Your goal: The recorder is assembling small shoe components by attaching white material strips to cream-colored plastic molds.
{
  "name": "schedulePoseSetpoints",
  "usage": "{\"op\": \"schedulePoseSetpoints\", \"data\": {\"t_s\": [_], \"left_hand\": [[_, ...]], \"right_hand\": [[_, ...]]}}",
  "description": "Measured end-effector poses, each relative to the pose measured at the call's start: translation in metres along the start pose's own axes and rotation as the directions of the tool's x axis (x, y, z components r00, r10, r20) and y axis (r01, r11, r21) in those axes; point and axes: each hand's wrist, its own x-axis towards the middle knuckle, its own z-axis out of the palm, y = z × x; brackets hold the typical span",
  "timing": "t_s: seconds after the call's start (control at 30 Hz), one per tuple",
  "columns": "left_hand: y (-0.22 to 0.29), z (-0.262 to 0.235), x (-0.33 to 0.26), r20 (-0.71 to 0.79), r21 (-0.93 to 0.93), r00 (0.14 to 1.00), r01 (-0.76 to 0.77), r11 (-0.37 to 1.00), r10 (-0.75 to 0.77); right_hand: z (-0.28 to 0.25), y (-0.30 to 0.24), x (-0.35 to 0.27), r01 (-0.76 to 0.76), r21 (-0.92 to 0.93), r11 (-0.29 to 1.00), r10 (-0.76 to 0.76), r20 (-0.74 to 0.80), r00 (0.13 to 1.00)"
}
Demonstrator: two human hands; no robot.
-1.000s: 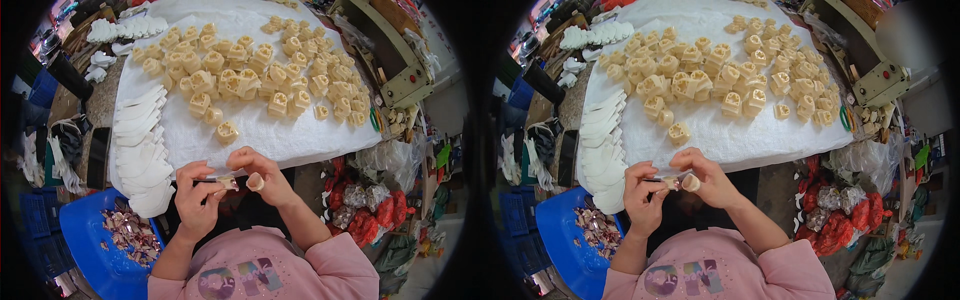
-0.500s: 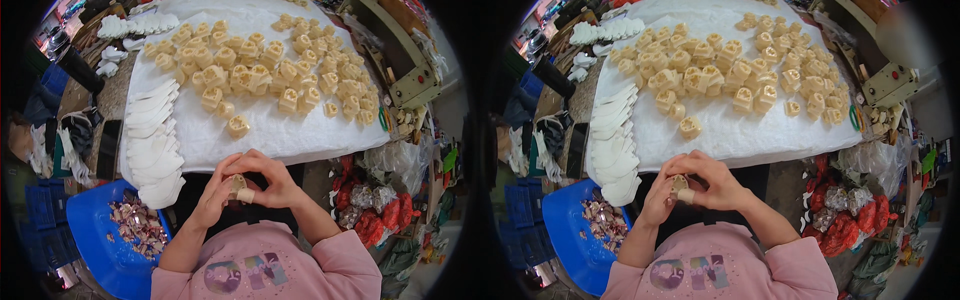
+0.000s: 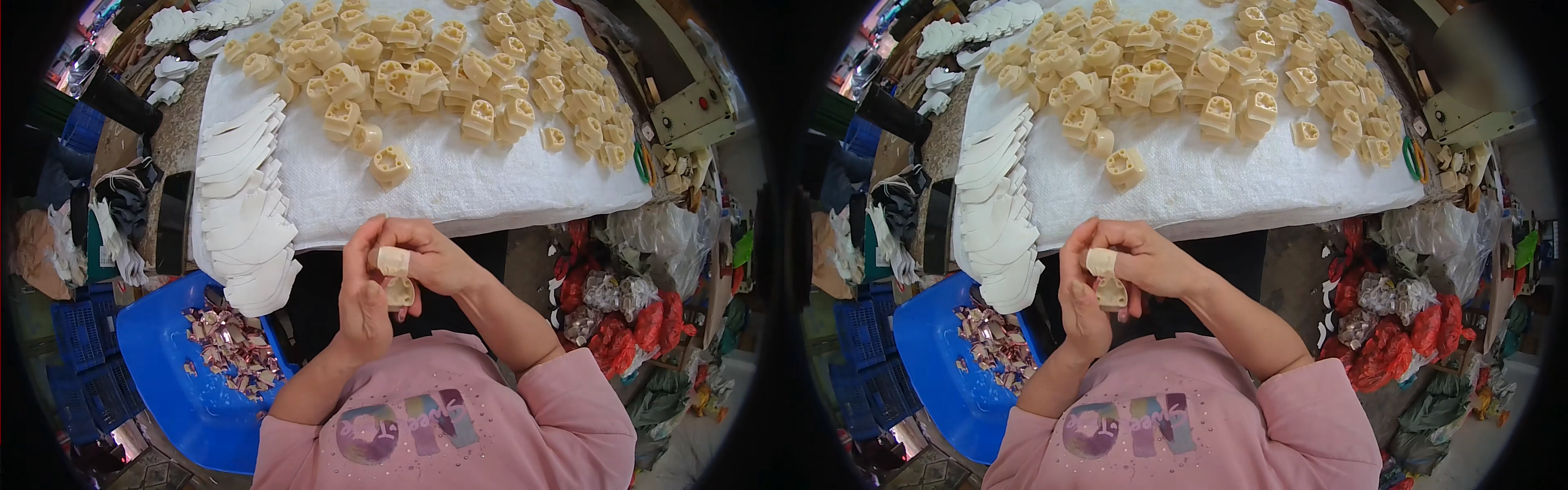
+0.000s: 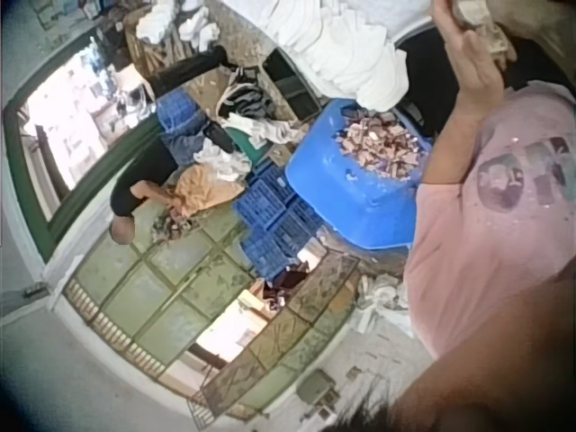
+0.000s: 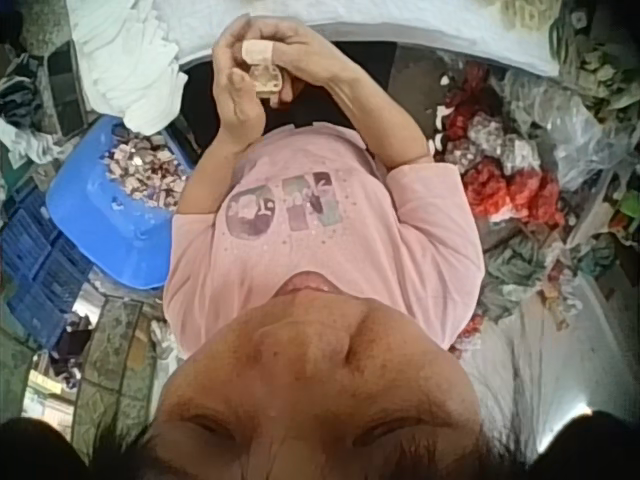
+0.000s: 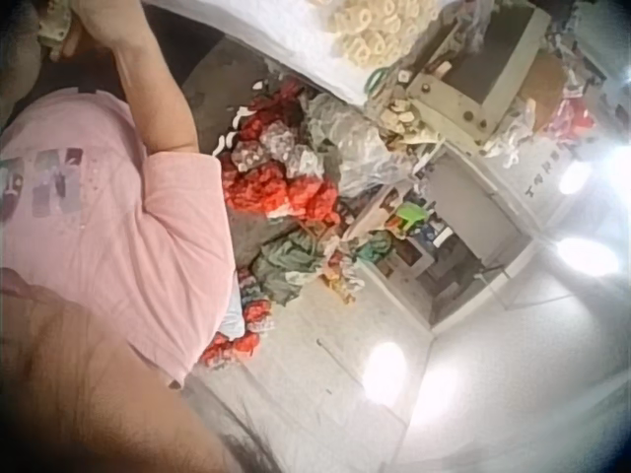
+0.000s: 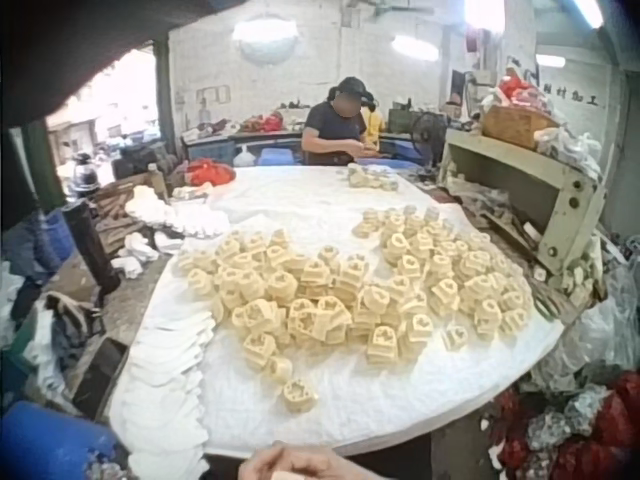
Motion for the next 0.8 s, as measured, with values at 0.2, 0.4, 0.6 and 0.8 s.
{"op": "schedulePoseSetpoints", "data": {"t_s": [0.2,0.4,0.6,0.8], "left_hand": [[-0.007,0.003,0.004,-0.05,0.047,0.996,-0.071,0.996,0.073],[-0.007,0.007,0.005,-0.175,0.149,0.984,-0.011,0.989,0.038],[-0.014,0.008,0.003,-0.241,0.03,0.97,-0.04,0.999,0.046],[-0.016,-0.001,0.005,-0.242,-0.115,0.969,0.025,0.993,-0.052]], "right_hand": [[0.015,0.007,-0.01,0.241,-0.167,0.956,-0.263,-0.12,0.957],[0.011,0.016,-0.006,0.339,-0.358,0.87,-0.387,-0.067,0.92],[0.013,0.038,0.0,0.51,-0.484,0.712,-0.594,-0.025,0.804],[0.028,0.037,-0.003,0.468,-0.219,0.856,-0.507,-0.187,0.841]]}}
